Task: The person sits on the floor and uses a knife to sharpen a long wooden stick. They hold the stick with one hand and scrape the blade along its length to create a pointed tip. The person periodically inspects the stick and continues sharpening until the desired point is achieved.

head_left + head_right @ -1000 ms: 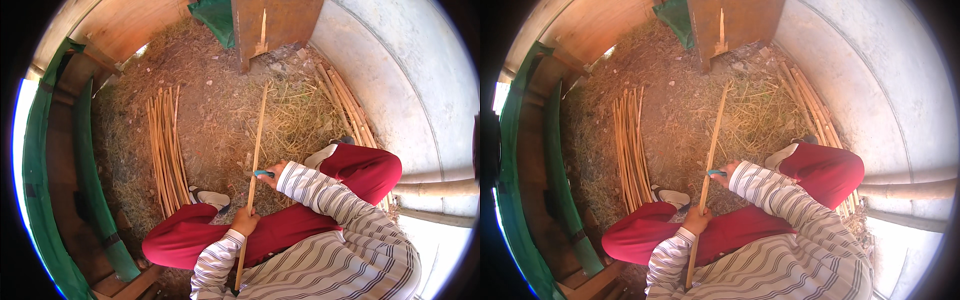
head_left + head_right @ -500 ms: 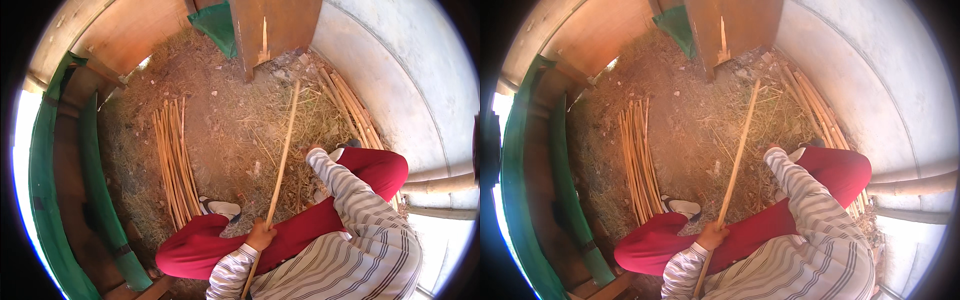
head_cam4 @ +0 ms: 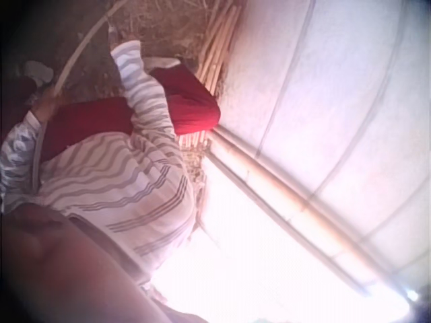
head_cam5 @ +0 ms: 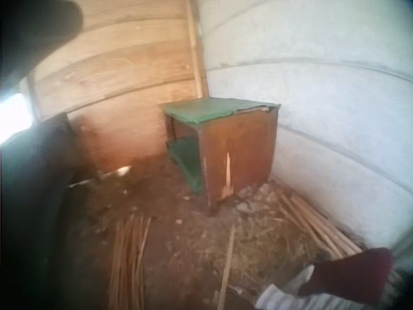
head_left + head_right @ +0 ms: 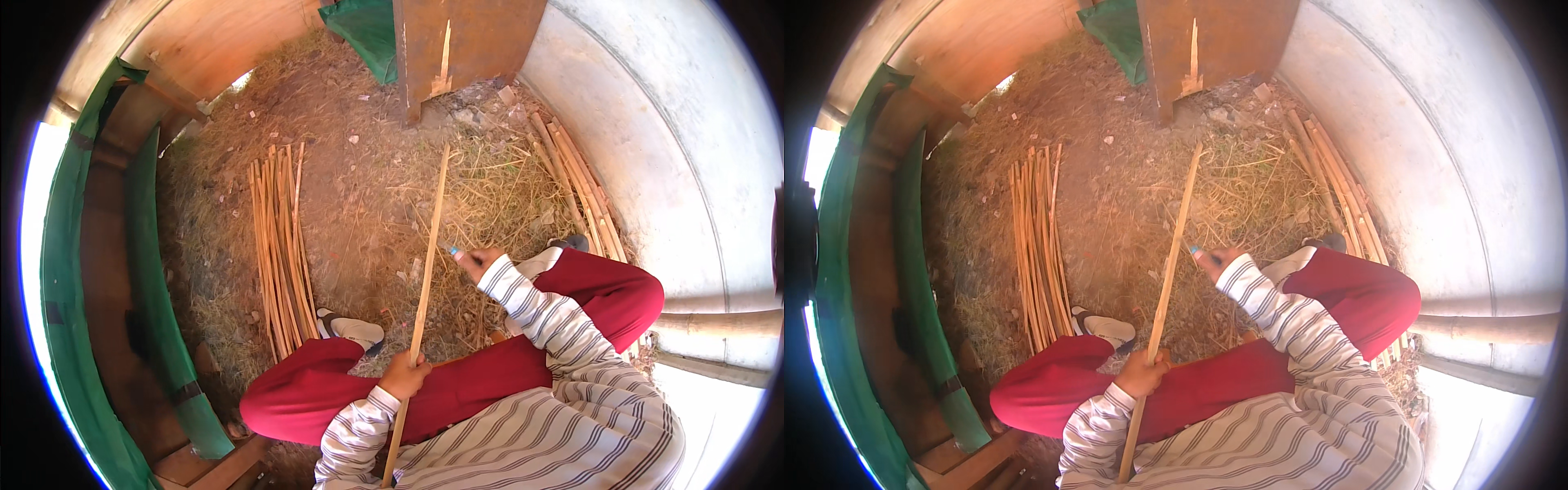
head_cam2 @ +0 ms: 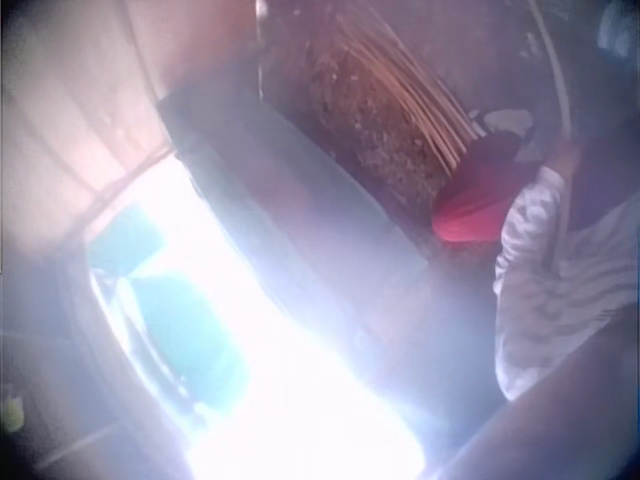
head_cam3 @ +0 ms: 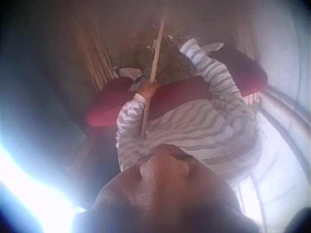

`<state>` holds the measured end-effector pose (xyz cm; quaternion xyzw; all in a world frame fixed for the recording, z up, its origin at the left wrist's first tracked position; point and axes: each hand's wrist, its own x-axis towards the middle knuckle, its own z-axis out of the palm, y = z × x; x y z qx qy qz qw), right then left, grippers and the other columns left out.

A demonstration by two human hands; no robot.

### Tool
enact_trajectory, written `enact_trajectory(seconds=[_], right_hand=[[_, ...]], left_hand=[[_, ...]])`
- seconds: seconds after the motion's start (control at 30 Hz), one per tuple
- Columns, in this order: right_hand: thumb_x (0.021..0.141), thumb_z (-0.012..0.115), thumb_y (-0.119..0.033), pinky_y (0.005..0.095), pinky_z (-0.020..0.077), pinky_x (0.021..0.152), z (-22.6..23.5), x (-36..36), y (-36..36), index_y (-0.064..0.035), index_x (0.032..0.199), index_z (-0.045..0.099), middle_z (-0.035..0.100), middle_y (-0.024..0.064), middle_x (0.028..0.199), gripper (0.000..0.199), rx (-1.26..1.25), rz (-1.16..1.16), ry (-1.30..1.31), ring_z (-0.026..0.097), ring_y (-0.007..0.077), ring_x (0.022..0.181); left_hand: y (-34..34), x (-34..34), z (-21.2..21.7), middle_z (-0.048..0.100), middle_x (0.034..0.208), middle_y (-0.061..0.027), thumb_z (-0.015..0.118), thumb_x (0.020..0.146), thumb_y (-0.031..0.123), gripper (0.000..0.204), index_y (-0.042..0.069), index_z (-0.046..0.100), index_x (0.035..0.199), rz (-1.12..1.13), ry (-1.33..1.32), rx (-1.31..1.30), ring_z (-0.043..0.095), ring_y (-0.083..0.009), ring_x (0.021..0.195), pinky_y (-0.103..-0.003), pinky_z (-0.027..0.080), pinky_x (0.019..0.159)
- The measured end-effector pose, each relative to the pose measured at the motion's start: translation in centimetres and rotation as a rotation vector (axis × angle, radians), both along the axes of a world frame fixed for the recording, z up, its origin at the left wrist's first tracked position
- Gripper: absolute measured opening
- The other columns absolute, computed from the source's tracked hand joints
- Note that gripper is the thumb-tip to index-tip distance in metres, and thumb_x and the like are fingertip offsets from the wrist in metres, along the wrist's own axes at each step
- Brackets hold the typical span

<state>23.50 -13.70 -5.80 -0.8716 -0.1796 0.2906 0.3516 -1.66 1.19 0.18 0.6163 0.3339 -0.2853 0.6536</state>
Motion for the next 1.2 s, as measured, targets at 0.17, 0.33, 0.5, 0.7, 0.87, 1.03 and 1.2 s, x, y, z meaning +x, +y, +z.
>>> enact_trajectory(seconds=[0.17,0.33,0.5,0.7,0.87,1.03,1.2], right_hand=[[0.096,0.056,-0.050,0.0378,0.0436,0.039,2.9,-4.1,1.1,-0.0043,0.068,0.068,0.046,0.0083,0.041,0.055,-0.026,0.414,-0.068,0.047,0.0201,0.034],[0.095,0.059,-0.046,0.0381,0.0424,0.038,1.9,-6.3,0.1,-0.0053,0.066,0.068,0.045,0.0108,0.038,0.050,0.172,0.542,-0.296,0.048,0.0243,0.033],[0.094,0.050,-0.058,0.0466,0.0526,0.065,2.2,-6.3,1.0,-0.0092,0.085,0.076,0.058,0.0174,0.052,0.056,-0.028,0.486,-0.128,0.059,0.0339,0.052],[0.093,0.045,-0.063,0.0471,0.0531,0.083,-1.7,4.6,0.1,-0.0051,0.099,0.074,0.070,0.0211,0.089,0.065,-0.688,0.447,-0.045,0.067,0.0369,0.090],[0.090,0.046,-0.068,0.0441,0.0526,0.080,-7.7,4.1,-1.7,-0.0015,0.096,0.073,0.066,0.0249,0.079,0.072,-0.350,-0.120,-0.278,0.066,0.0375,0.079],[0.093,0.052,-0.059,0.0411,0.0460,0.046,2.1,-0.6,0.3,0.0002,0.068,0.065,0.050,0.0147,0.047,0.065,0.014,0.137,-0.125,0.052,0.0251,0.042],[0.095,0.052,-0.055,0.0412,0.0499,0.046,2.4,-5.1,0.6,-0.0034,0.073,0.072,0.053,0.0163,0.047,0.059,-0.028,0.509,-0.024,0.059,0.0301,0.044]], left_hand=[[-0.1,0.1,-0.7,0.045,0.055,0.0002,0.062,0.086,0.011,0.019,0.007,0.045,0.079,-0.005,0.025,0.014,0.044,-0.0099,0.040,-0.029,0.034,0.034],[-0.4,0.0,-0.9,0.047,0.057,-0.0010,0.062,0.085,0.011,0.016,0.006,0.047,0.082,0.030,0.094,0.005,0.047,-0.0117,0.042,-0.030,0.036,0.036],[-0.4,-1.3,-4.7,0.049,0.057,-0.0044,0.063,0.081,0.011,0.017,0.003,0.048,0.085,-0.113,-0.020,0.225,0.054,-0.0196,0.052,-0.036,0.043,0.049],[-1.9,-2.1,-2.0,0.048,0.056,-0.0030,0.062,0.081,0.010,0.016,0.006,0.047,0.083,0.010,-0.054,0.098,0.052,-0.0172,0.047,-0.034,0.041,0.043],[-0.5,-0.6,-1.7,0.047,0.054,-0.0008,0.060,0.084,0.009,0.015,0.009,0.045,0.083,0.200,0.103,-0.264,0.045,-0.0094,0.038,-0.030,0.035,0.033],[-0.9,-1.2,-3.3,0.050,0.058,-0.0037,0.061,0.082,0.009,0.017,0.006,0.044,0.084,0.051,0.017,0.000,0.050,-0.0151,0.041,-0.032,0.039,0.036],[-1.3,-1.4,-4.4,0.054,0.062,-0.0102,0.062,0.080,0.009,0.019,0.003,0.043,0.085,0.003,-0.016,0.087,0.056,-0.0209,0.049,-0.035,0.044,0.044]])
